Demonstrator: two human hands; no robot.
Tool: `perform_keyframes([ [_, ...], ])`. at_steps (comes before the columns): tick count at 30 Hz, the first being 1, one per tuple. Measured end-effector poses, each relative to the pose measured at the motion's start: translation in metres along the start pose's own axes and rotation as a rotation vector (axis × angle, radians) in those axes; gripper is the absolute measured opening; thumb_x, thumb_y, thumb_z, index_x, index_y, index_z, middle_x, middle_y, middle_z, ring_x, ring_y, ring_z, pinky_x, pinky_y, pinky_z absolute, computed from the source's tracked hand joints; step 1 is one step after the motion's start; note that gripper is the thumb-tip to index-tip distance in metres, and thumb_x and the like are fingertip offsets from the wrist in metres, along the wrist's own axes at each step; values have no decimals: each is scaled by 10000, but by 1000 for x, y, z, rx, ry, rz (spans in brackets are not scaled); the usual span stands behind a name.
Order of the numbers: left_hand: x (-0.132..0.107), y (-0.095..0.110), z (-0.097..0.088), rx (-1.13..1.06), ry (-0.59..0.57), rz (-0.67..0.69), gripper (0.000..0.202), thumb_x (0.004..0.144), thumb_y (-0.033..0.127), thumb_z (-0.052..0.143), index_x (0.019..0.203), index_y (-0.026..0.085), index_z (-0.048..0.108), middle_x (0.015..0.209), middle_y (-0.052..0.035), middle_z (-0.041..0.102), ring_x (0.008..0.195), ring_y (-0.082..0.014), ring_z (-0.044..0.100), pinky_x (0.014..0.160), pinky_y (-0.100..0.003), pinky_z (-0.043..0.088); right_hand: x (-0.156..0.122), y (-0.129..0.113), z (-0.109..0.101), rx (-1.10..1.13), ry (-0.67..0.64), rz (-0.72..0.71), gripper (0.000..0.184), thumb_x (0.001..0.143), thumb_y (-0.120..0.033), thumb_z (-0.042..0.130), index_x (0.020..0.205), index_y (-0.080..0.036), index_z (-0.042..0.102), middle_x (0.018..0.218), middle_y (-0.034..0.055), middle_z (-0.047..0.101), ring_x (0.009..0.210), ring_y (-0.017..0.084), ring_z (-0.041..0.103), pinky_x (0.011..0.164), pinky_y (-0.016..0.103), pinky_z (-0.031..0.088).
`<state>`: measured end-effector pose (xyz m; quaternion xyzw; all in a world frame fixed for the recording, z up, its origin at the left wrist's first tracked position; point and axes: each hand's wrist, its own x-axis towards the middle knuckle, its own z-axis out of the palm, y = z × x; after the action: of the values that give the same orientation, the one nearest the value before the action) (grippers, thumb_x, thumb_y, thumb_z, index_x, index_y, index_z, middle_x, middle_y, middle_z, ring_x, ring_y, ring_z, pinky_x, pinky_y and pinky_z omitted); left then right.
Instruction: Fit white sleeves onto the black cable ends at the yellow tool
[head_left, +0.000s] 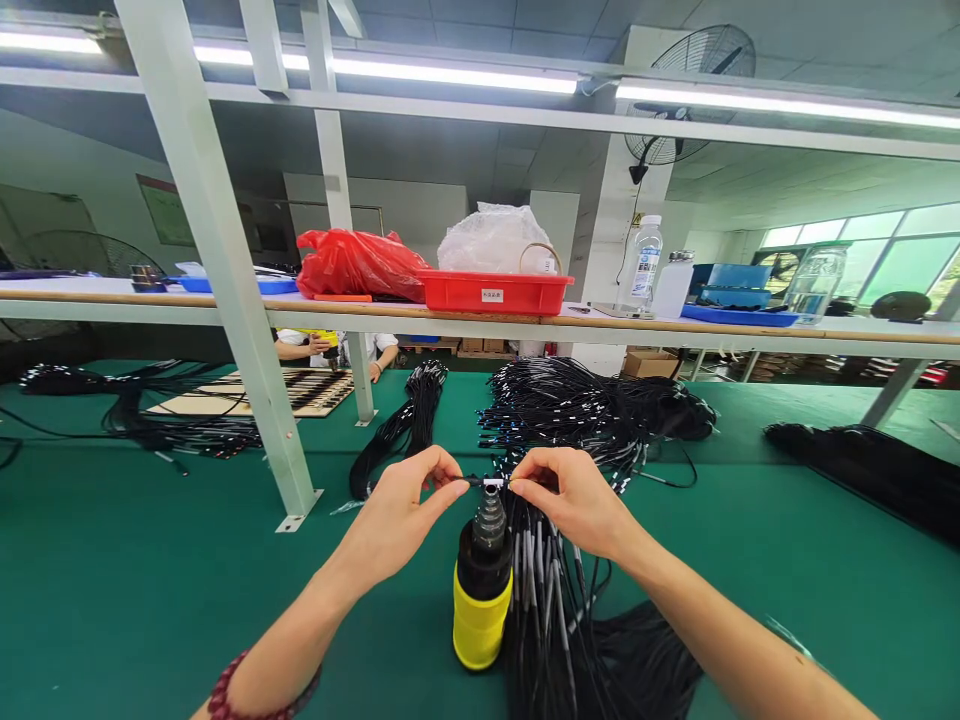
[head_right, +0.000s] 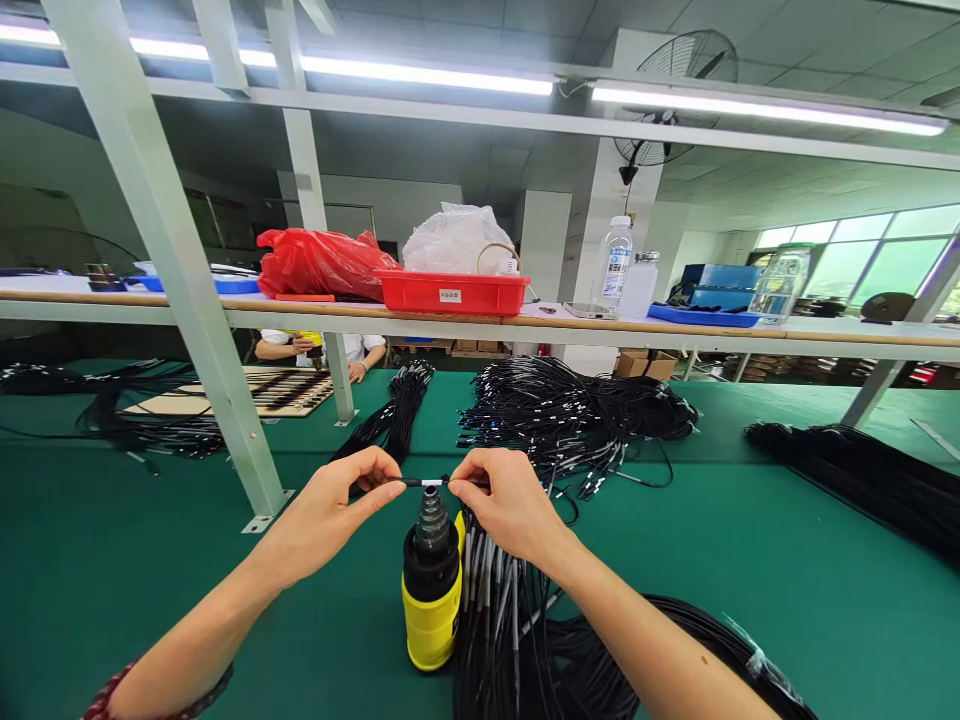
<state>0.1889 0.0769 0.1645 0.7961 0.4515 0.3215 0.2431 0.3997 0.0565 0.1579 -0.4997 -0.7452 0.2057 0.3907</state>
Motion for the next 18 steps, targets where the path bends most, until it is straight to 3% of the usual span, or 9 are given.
perform_keyframes([
  [5, -2, 1, -1, -8, 25, 21, 154, 884, 360, 520, 828, 217, 533, 790, 30, 577, 749, -156, 516, 660, -259, 383, 0, 0, 0, 37, 3, 6, 106, 810, -165, 584, 740, -165, 663, 711, 4, 671, 638, 121, 565, 588, 226, 409],
  [12, -3, 4, -2, 88, -40, 30, 417, 958, 456, 332, 687, 206, 524, 622, 35, 532, 579, -138, 449, 547, -252, 314, -2, -1, -2, 19, -14, 2, 124, 831, -192, 578, 750, -164, 666, 696, -5, 654, 614, 113, 528, 561, 226, 379],
  [18, -4, 4, 0, 52, -34, 6, 406, 938, 470, 371, 671, 203, 518, 612, 39, 523, 567, -134, 425, 534, -246, 310, -2, -3, -5, -116, -50, -72, 266, 916, -291, 501, 771, -179, 694, 689, -8, 649, 605, 115, 491, 562, 243, 331],
])
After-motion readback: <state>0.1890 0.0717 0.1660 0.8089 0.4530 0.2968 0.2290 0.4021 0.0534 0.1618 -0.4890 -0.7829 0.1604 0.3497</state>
